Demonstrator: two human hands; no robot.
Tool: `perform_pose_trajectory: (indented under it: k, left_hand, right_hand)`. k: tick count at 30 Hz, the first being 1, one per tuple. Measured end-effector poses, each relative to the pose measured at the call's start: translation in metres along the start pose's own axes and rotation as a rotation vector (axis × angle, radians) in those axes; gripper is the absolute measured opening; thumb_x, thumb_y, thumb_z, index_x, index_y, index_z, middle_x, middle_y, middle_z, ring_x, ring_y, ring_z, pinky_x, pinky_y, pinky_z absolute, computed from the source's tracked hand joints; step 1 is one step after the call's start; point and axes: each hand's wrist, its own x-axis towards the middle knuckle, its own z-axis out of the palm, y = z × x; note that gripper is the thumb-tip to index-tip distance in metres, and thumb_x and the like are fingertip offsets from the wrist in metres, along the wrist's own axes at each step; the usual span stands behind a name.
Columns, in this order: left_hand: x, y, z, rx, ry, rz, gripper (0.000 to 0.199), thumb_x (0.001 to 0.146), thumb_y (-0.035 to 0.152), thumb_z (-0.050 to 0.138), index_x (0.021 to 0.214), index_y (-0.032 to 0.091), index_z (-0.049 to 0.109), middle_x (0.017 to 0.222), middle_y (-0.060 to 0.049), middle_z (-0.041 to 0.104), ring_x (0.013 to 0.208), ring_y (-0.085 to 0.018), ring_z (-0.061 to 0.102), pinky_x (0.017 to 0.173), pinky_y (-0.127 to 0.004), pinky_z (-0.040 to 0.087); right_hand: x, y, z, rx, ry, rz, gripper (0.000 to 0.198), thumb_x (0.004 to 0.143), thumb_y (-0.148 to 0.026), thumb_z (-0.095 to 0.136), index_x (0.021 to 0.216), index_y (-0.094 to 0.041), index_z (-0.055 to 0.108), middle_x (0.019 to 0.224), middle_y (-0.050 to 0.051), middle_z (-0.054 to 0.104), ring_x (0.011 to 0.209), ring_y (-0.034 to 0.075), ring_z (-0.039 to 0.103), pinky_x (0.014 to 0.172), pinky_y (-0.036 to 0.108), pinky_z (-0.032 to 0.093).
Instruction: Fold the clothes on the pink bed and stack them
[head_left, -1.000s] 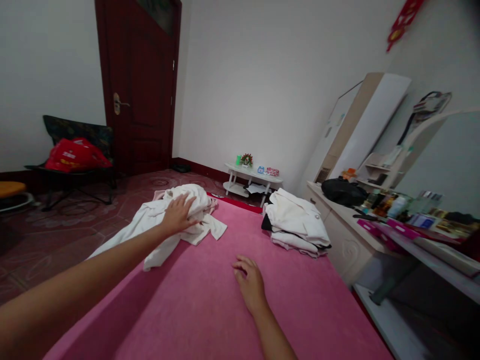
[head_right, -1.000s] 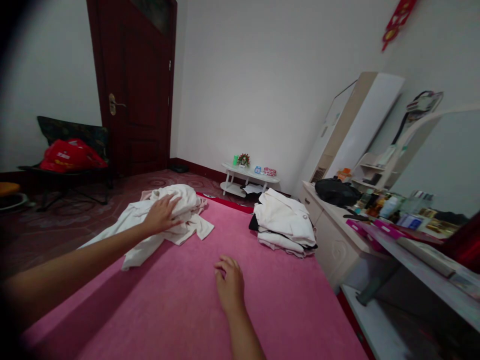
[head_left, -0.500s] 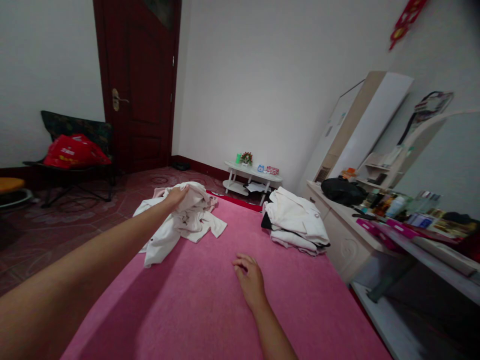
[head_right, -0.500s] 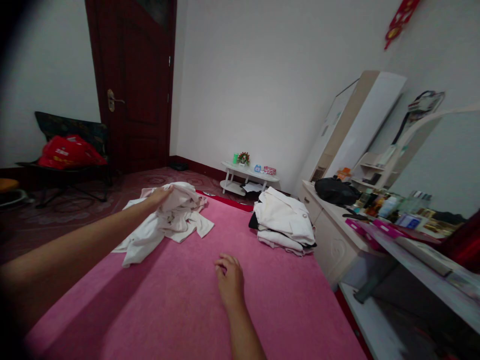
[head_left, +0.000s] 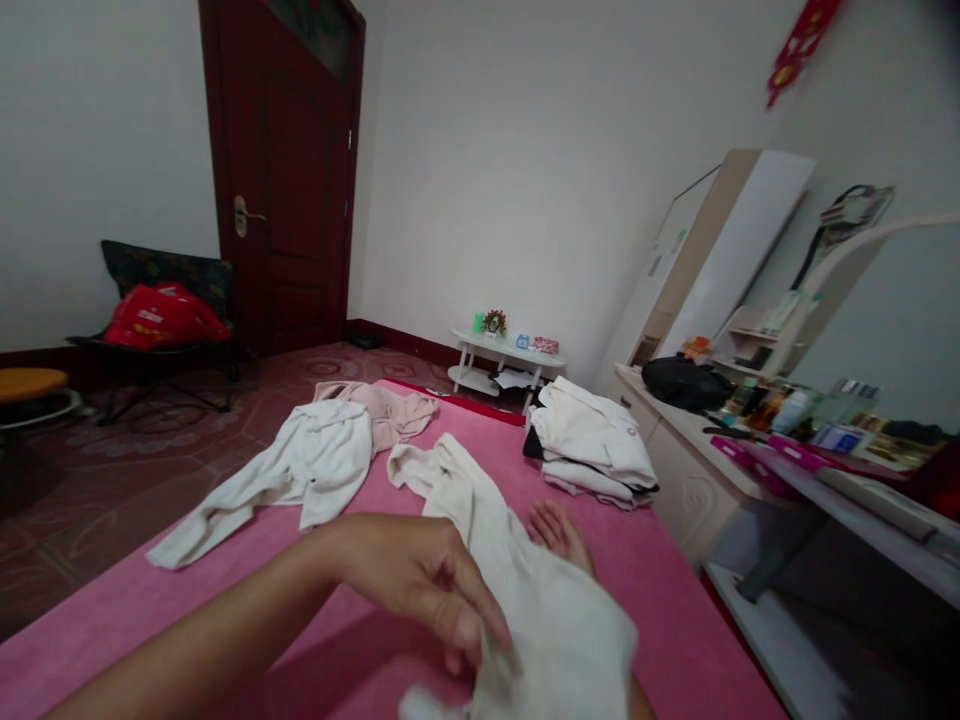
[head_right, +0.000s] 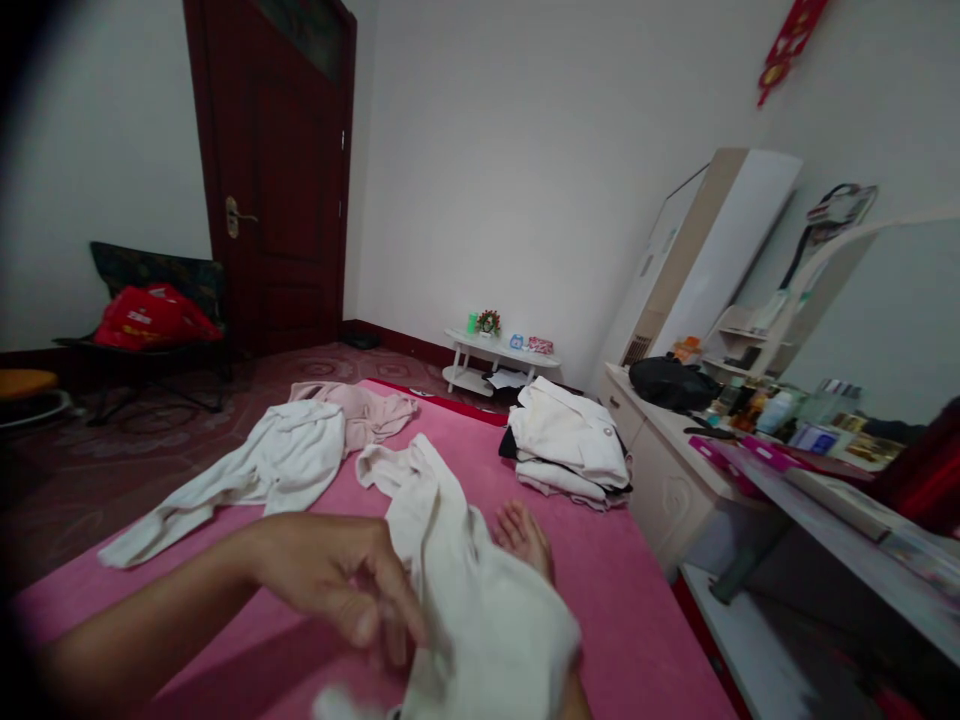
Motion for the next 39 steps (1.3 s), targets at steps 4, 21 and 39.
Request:
perform_pose_trajectory:
  k: [4, 21, 39]
  left_hand:
    - [0.018, -0.071, -0.005, 0.317, 0.523, -0.007, 0.047, 0.083, 0.048, 0.055, 0.123, 0.023, 0.059, 0.123, -0.006, 0.062, 0.112, -0.024, 0.057, 0.099, -0.034, 0.040]
    - [0.035, -0.208, -0.005, 0.822, 0.853, -0.329, 0.072, 0.079, 0.065, 0.048, 0.136, 0.021, 0.044, 0.147, -0.015, 0.033, 0.136, -0.033, 0.026, 0.110, -0.051, 0.018]
    - [0.040, -0.196, -0.009, 0.454, 1.208, -0.114, 0.050, 0.091, 0.044, 0.040, 0.133, 0.018, 0.044, 0.137, -0.013, 0.045, 0.128, -0.025, 0.039, 0.108, -0.043, 0.030]
  right_hand:
    - [0.000, -0.010, -0.008, 0.223, -0.131, 0.130, 0.050, 0.069, -0.061, 0.060, 0.096, -0.019, 0.066, 0.111, 0.013, 0.066, 0.105, 0.027, 0.062, 0.090, 0.043, 0.048]
    - [-0.045, -0.091, 0.023, -0.625, -0.434, -0.221, 0.056, 0.059, -0.031, 0.075, 0.114, -0.027, 0.065, 0.117, 0.006, 0.063, 0.109, 0.029, 0.056, 0.096, 0.041, 0.039]
    - [-0.037, -0.130, 0.033, 0.204, 0.337, -0.145, 0.025, 0.066, -0.034, 0.068, 0.081, -0.017, 0.059, 0.070, -0.004, 0.060, 0.061, 0.012, 0.054, 0.056, 0.022, 0.041]
